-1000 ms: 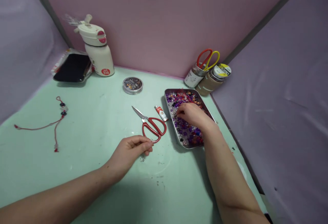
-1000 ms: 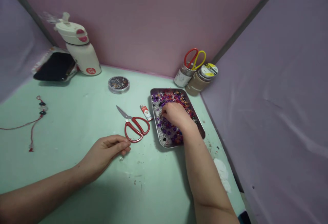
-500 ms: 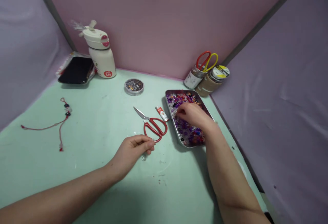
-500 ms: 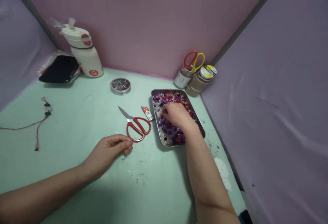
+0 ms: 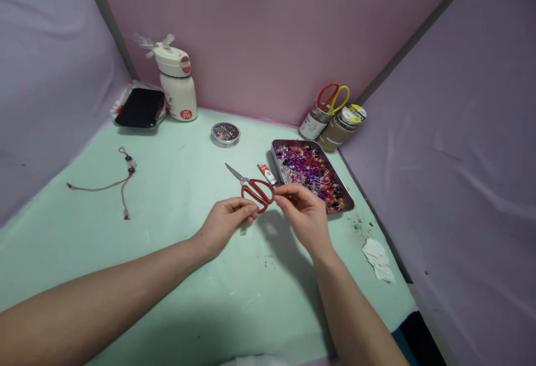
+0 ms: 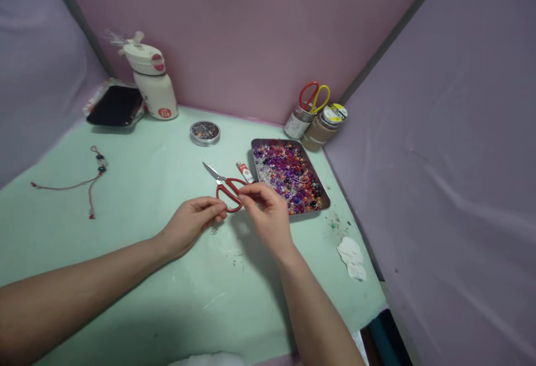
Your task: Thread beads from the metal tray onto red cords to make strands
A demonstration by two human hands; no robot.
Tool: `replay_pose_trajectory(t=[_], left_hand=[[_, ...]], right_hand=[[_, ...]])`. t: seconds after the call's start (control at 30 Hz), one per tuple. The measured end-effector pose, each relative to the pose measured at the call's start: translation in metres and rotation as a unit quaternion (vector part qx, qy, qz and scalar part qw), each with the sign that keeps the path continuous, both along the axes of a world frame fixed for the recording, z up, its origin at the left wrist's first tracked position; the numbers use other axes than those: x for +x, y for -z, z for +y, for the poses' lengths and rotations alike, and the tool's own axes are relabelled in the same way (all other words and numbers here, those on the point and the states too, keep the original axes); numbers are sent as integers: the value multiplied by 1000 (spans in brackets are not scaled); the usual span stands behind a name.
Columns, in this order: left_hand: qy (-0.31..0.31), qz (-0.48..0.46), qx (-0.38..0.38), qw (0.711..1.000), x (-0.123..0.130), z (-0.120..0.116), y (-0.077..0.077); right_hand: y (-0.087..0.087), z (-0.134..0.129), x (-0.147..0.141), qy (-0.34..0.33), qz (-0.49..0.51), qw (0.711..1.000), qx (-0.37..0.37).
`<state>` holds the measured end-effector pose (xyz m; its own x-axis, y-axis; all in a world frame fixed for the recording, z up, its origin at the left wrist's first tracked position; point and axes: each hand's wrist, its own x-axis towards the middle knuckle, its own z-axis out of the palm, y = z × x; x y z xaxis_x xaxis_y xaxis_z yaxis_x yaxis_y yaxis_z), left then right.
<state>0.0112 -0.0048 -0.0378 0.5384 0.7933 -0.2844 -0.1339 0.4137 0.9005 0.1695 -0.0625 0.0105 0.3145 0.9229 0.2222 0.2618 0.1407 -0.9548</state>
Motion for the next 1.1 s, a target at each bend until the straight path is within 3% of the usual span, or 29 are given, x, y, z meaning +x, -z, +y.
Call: replay_pose_trajectory(t=[0.17,0.43,1.1], left_hand=[[-5,-12,13,1000,0,1,4],[1,-2,27,1000,1,1,4],[6,-6,39,999,0,0,2]], right_hand=[[19,-3,-9,51,92,994,-10],[31,-4,-7,32,156,987,-34],[40,-4,-7,26,157,987,-13]])
